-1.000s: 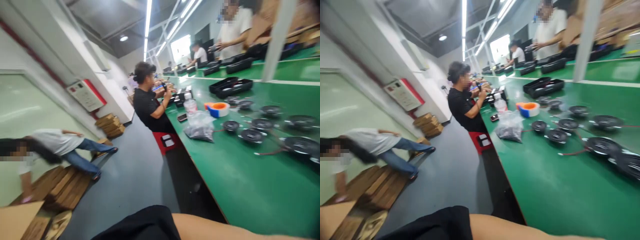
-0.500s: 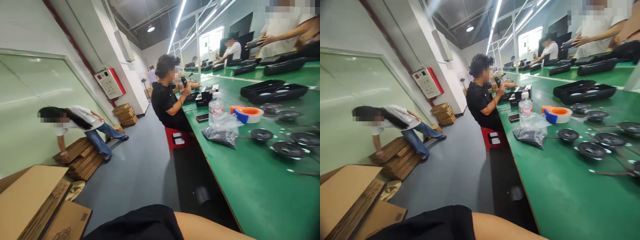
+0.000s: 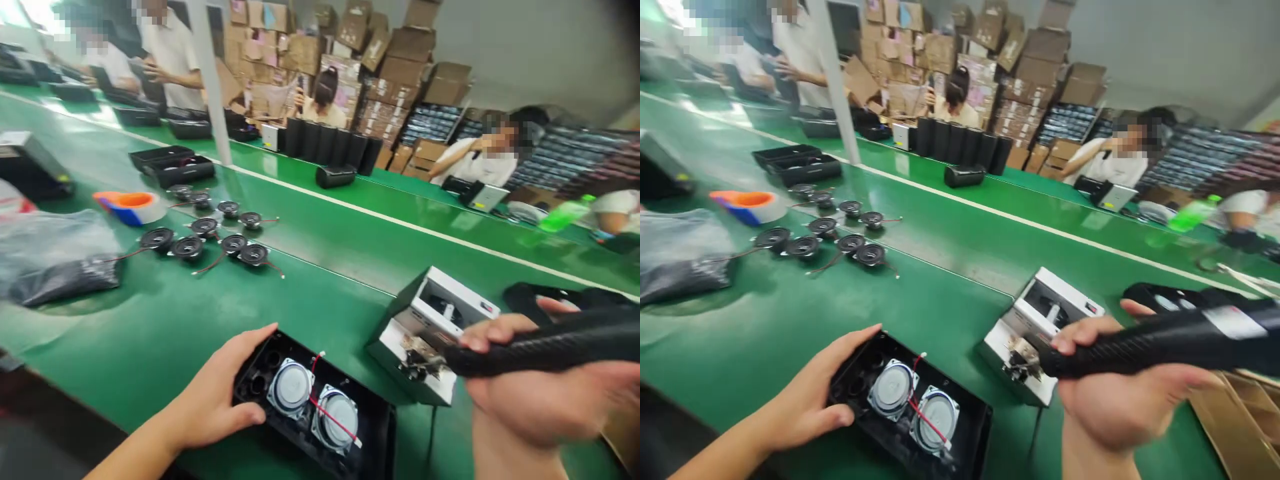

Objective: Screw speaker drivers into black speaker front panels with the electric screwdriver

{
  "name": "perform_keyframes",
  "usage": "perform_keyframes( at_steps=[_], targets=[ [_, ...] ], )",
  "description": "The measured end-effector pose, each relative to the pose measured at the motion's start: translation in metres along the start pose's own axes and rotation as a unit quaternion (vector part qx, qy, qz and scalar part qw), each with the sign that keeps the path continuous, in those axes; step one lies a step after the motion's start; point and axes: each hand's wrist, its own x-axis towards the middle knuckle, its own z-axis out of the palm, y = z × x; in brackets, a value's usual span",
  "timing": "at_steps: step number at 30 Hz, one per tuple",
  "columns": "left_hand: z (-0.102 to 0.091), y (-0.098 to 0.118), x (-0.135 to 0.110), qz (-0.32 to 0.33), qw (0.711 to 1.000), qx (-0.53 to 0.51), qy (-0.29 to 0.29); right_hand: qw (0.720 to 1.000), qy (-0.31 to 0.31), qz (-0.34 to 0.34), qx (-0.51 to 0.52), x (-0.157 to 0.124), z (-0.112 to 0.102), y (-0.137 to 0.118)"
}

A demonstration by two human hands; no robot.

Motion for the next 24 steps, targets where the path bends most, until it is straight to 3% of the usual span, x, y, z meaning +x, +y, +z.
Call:
perform_keyframes(
  at_steps=[4,12,24],
  targets=[
    [0.001,0.002,0.000,-0.014,1.000,0.014,0.004,0.999,-0.009,-0.013,-0.032,0.002,0.006,0.008],
    [-0.004,-0.003,0.003,-0.020,0.999,0.033,-0.018,0.998,0.001,-0.029,-0.064,-0.005,0.015,-0.004],
    [-0.007,-0.009,0.001,-0.015,0.998,0.044,-0.041,0.991,-0.071,-0.071,-0.083,-0.009,0.017,-0.006]
  ],
)
